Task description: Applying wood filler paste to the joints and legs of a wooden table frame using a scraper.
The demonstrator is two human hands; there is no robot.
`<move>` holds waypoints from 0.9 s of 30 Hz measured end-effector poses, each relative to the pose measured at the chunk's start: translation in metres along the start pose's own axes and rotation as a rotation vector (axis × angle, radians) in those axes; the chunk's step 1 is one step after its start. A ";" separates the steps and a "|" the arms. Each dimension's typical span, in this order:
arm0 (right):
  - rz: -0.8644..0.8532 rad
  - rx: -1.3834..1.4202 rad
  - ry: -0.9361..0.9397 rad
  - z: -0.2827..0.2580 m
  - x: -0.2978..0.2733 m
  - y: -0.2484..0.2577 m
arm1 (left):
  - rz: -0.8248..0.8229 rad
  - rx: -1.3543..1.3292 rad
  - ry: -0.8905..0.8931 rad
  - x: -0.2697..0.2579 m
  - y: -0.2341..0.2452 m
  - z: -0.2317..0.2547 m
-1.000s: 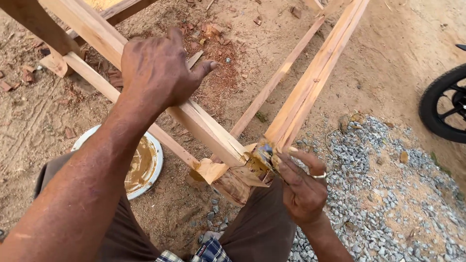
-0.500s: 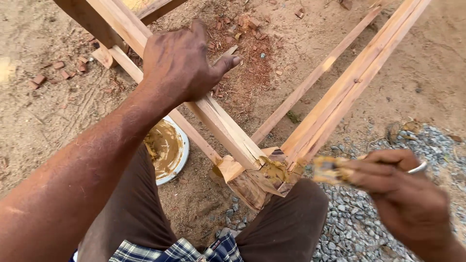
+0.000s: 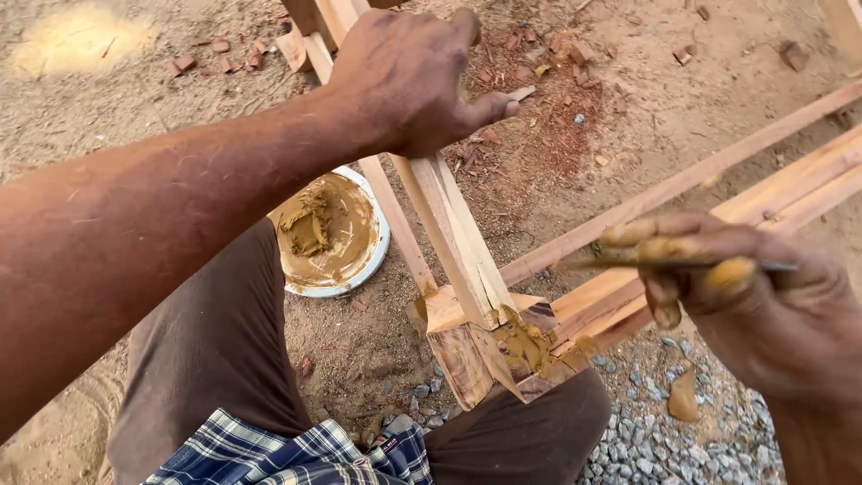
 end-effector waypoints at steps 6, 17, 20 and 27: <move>0.079 -1.154 -0.127 -0.010 -0.001 -0.047 | 0.002 -0.007 0.001 0.001 -0.004 0.000; 0.026 -1.273 0.225 -0.016 0.002 -0.072 | 0.051 0.063 -0.002 0.002 -0.008 0.001; -0.084 -1.207 0.302 -0.009 0.011 -0.033 | 0.129 0.060 -0.055 -0.002 -0.004 0.006; -0.488 -1.150 0.368 0.001 0.047 -0.007 | 0.087 0.018 -0.019 -0.002 -0.007 0.004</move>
Point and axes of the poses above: each hand's wrist, its own x-axis towards the middle knuckle, its own y-axis out of the back of the hand, z = x × y, the point moved 2 cm from there along x, towards the middle knuckle, and after that the axes turned 8 degrees about -z, right-handed, at the moved point
